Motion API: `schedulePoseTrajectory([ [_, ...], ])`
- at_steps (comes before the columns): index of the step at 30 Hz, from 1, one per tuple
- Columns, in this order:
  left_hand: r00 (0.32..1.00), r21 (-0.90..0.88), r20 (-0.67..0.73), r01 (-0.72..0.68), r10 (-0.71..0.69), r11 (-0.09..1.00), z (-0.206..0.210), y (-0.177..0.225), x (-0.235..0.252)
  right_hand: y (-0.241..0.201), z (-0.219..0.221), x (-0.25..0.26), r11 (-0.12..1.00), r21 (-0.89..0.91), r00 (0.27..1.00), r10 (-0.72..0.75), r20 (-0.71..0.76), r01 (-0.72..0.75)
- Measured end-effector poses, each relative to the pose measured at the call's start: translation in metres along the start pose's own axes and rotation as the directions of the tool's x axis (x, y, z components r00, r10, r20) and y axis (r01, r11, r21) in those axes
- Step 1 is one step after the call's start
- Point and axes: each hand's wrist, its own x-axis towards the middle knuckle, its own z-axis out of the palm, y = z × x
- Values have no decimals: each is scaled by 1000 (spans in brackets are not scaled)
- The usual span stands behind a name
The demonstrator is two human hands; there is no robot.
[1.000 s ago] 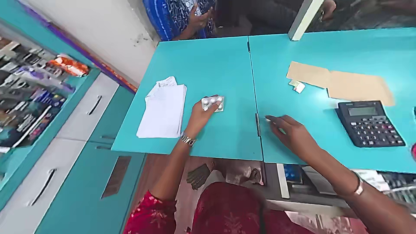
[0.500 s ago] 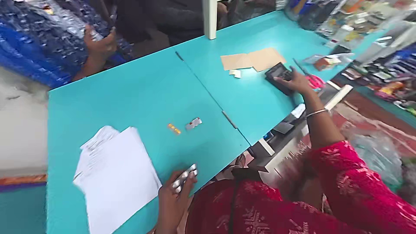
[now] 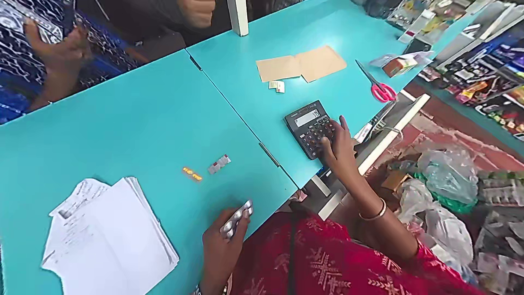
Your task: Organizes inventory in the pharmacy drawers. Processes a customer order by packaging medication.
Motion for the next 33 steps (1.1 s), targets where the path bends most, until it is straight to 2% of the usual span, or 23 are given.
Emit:
schedulePoseTrajectory([
  [2, 1000, 18, -8, 15, -14, 1000, 10, 5, 5, 9, 1, -14, 981, 52, 980, -182, -74, 186],
  [4, 1000, 46, -27, 17, -16, 999, 18, 9, 10, 15, 3, -22, 935, 53, 936, -346, -71, 350],
  [7, 999, 62, -53, 6, -3, 998, 27, 12, 15, 24, 8, -24, 890, 66, 889, -442, -120, 451],
  [10, 997, 45, -76, -18, 21, 999, 31, 11, 18, 35, 7, -18, 920, 21, 904, -379, -196, 391],
  [13, 996, 17, -90, -5, 7, 1000, 32, 9, 18, 51, -4, -2, 965, -45, 949, -263, -175, 259],
  [15, 995, 16, -96, -12, 14, 1000, 31, 8, 17, 58, -5, 6, 971, -74, 961, -235, -147, 226],
  [24, 996, -9, -95, 1, -2, 1000, 30, 9, 17, 51, -13, 10, 959, -162, 966, -247, -77, 232],
  [28, 996, -4, -84, -8, 7, 1000, 30, 9, 17, 34, -13, -1, 925, -62, 918, -380, -114, 375],
  [30, 996, -9, -83, -12, 11, 1000, 30, 9, 17, 24, -5, -6, 907, -23, 905, -422, -48, 421],
  [33, 997, -16, -80, -20, 18, 1000, 30, 8, 17, 16, 2, -2, 909, -31, 907, -412, 85, 416],
])
